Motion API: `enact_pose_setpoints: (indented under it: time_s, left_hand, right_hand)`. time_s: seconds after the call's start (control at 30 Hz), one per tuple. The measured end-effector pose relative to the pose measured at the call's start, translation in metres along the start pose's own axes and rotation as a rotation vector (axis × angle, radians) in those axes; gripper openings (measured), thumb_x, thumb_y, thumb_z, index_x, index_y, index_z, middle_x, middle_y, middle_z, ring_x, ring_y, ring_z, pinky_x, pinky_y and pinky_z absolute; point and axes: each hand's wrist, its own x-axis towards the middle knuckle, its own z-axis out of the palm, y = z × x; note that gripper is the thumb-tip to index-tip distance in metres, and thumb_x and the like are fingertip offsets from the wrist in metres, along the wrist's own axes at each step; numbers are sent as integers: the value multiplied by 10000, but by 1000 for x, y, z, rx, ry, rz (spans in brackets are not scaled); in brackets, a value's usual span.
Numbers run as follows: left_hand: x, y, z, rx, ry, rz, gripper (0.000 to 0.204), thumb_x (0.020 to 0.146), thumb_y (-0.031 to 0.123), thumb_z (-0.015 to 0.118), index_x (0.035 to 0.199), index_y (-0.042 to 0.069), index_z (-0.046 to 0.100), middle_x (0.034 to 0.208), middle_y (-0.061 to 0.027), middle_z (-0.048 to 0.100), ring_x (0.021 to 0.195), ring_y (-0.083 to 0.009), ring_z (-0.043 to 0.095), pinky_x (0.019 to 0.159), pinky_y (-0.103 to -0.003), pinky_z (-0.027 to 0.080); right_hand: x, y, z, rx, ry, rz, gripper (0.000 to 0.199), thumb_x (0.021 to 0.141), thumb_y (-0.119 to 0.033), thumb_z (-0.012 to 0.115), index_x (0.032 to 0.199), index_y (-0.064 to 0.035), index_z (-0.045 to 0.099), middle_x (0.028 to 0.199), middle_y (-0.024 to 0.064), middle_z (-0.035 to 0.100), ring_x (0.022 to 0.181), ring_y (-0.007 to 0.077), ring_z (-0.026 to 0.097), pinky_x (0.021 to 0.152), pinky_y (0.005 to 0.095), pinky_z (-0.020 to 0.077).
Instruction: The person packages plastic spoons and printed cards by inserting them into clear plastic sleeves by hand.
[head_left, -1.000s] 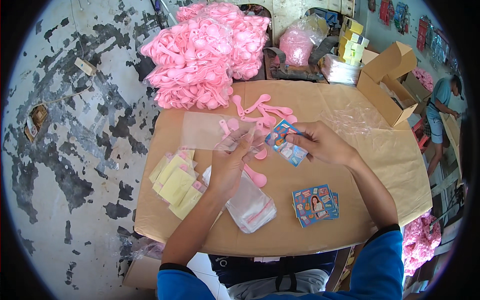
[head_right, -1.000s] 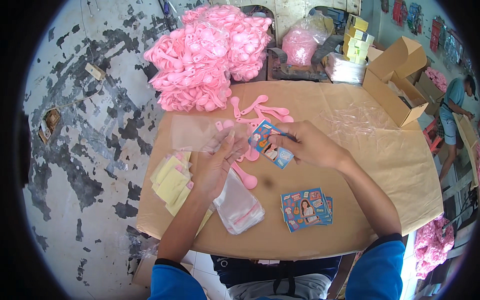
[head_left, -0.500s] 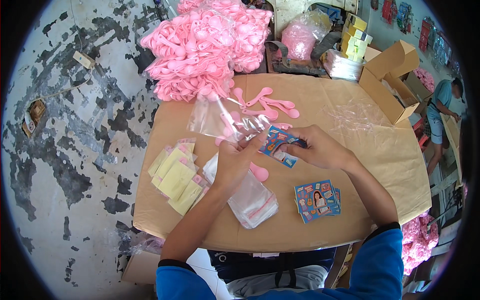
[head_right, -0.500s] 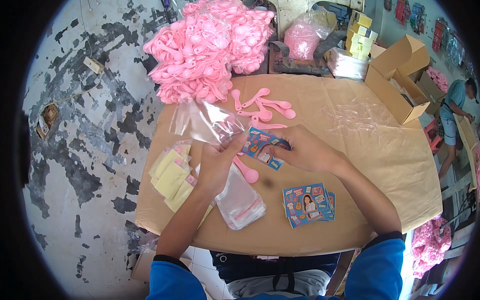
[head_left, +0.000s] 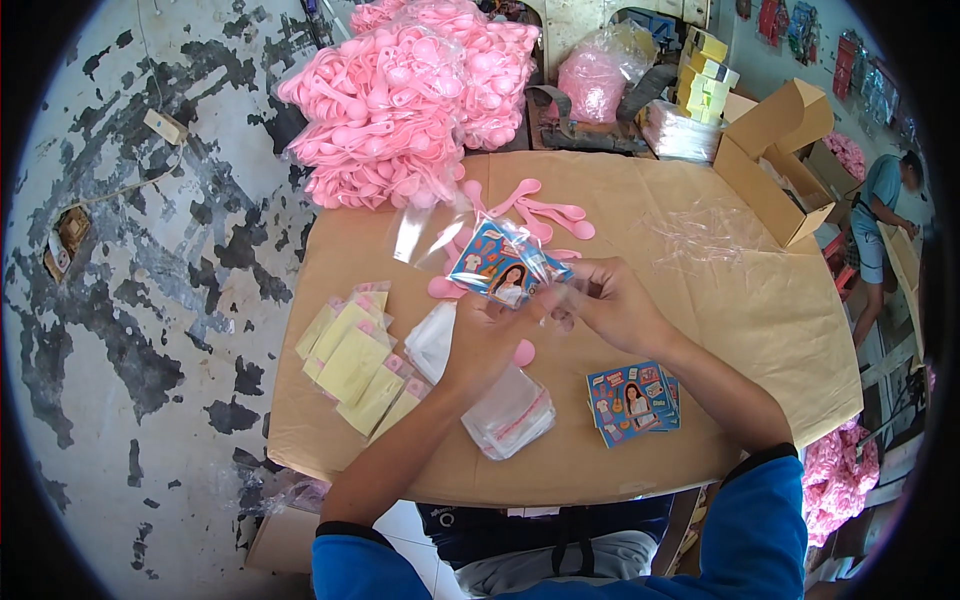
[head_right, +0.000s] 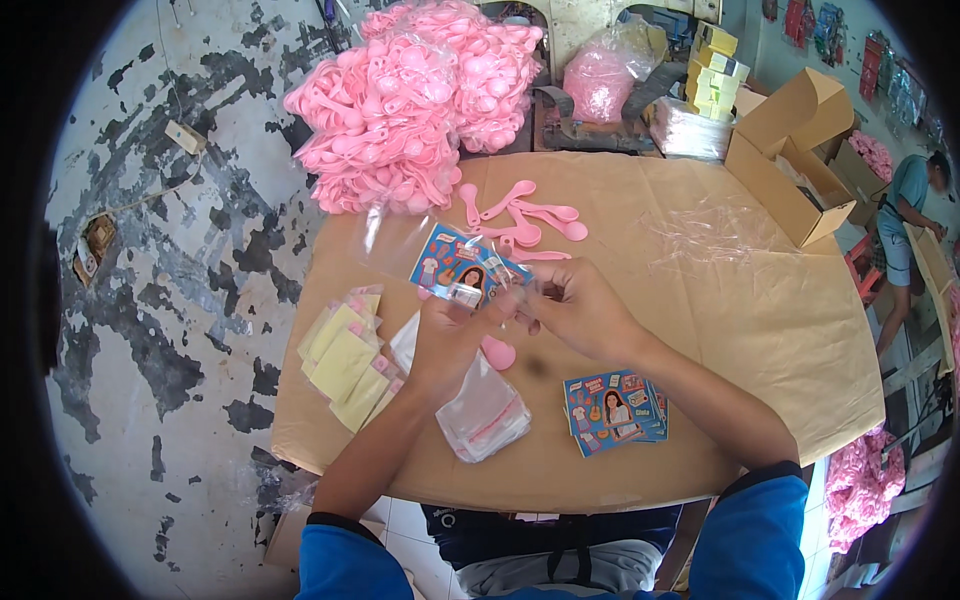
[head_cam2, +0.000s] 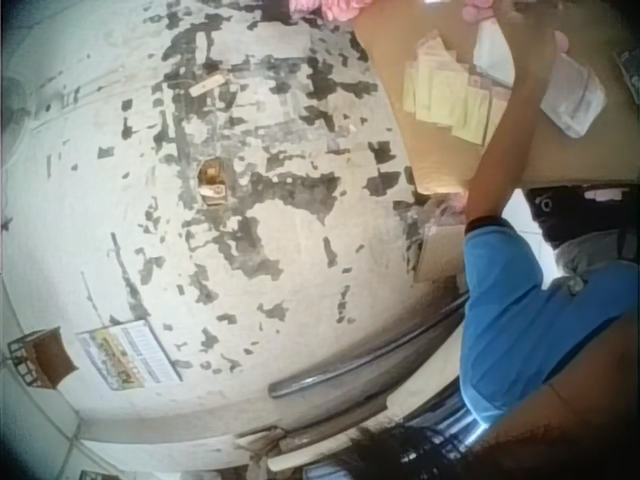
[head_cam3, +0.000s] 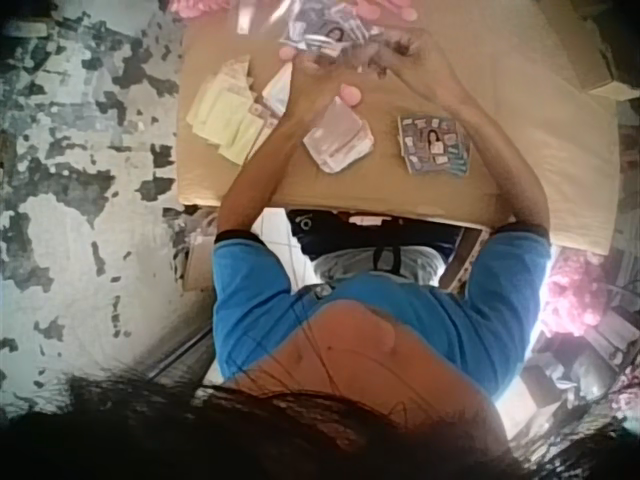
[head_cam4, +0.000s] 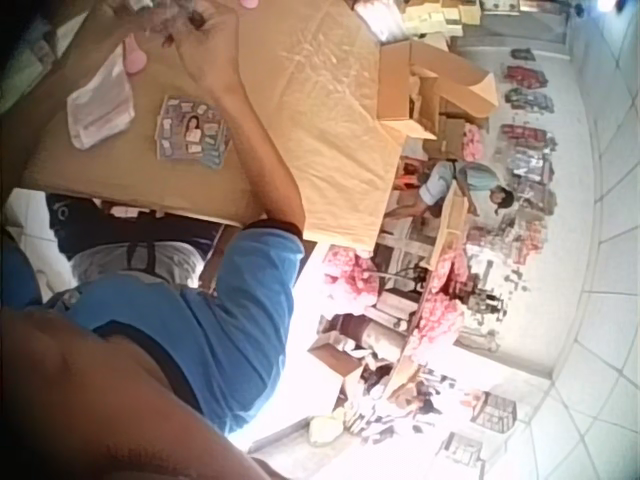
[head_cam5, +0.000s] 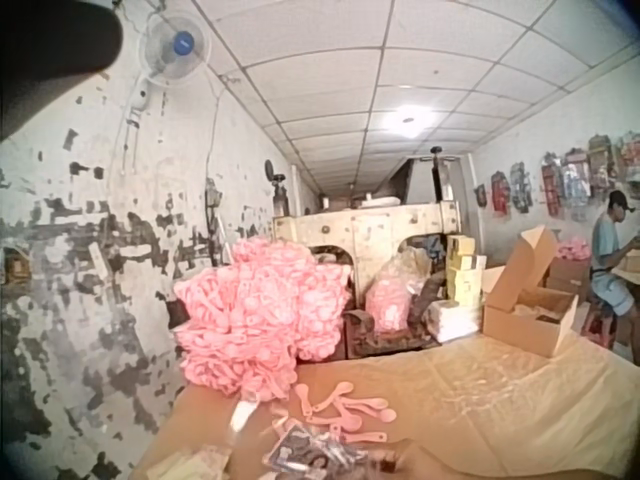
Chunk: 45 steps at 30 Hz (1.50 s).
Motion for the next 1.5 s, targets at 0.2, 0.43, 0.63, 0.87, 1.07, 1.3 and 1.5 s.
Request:
enact_pose_setpoints:
  time_s: [0.2, 0.43, 0.63, 0.87, 1.07, 1.3, 1.5]
  left_hand:
    - [4, 26, 0, -406, 40, 52, 478, 1045, 337, 341, 1404, 21, 340, 1365, -183, 500, 1294, -281, 471, 1094, -430, 373]
    - [-6, 17, -3, -121, -155, 166, 522, 889, -6, 625, 1362, 31, 408, 1297, -160, 554, 1168, -215, 559, 931, -342, 496]
    - [9, 30, -31, -79, 229, 293, 421, 867, -10, 662, 1250, 32, 494, 1173, -95, 598, 1036, -156, 598, 832, -293, 516]
    - [17, 24, -40, 7, 449, 207, 317, 895, 6, 638, 1185, 17, 510, 1151, -114, 612, 1027, -167, 614, 860, -313, 530]
    - [25, 11, -51, -150, 455, 235, 306, 913, 39, 625, 1199, 22, 519, 1173, -108, 611, 1066, -170, 609, 938, -341, 512]
    - [26, 12, -48, -220, 442, 220, 382, 890, 70, 677, 1234, 24, 518, 1150, -77, 612, 1057, -138, 583, 917, -298, 456]
    - [32, 8, -59, -320, 434, 212, 392, 898, 56, 663, 1256, 32, 505, 1177, -74, 602, 1059, -142, 593, 913, -305, 478]
  right_hand:
    - [1, -8, 7, -35, 46, 64, 240, 920, -246, 677, 992, -18, 690, 776, 5, 651, 655, 57, 567, 585, 236, 478]
    - [2, -5, 9, 85, -53, 90, 304, 916, -272, 679, 1106, -44, 614, 823, 1, 630, 707, 69, 569, 608, 246, 468]
    - [17, -33, 7, 525, 2, 117, 347, 958, -390, 593, 970, -45, 628, 766, 6, 607, 674, 79, 560, 597, 255, 474]
    - [74, -24, -48, -22, 79, -120, 288, 996, -327, 533, 978, -62, 645, 762, -14, 595, 676, 66, 539, 616, 233, 450]
    - [76, 59, -63, -1090, -101, 15, 241, 891, -199, 634, 1023, 2, 630, 1004, 135, 676, 855, 256, 640, 785, 363, 504]
    - [69, 39, -79, -1087, -178, -93, 222, 882, -137, 592, 1047, 3, 643, 1039, 169, 667, 925, 309, 642, 832, 385, 497]
    - [64, -25, -92, -633, -75, -162, 235, 917, -163, 532, 1008, 26, 639, 844, 79, 636, 776, 169, 588, 729, 308, 468]
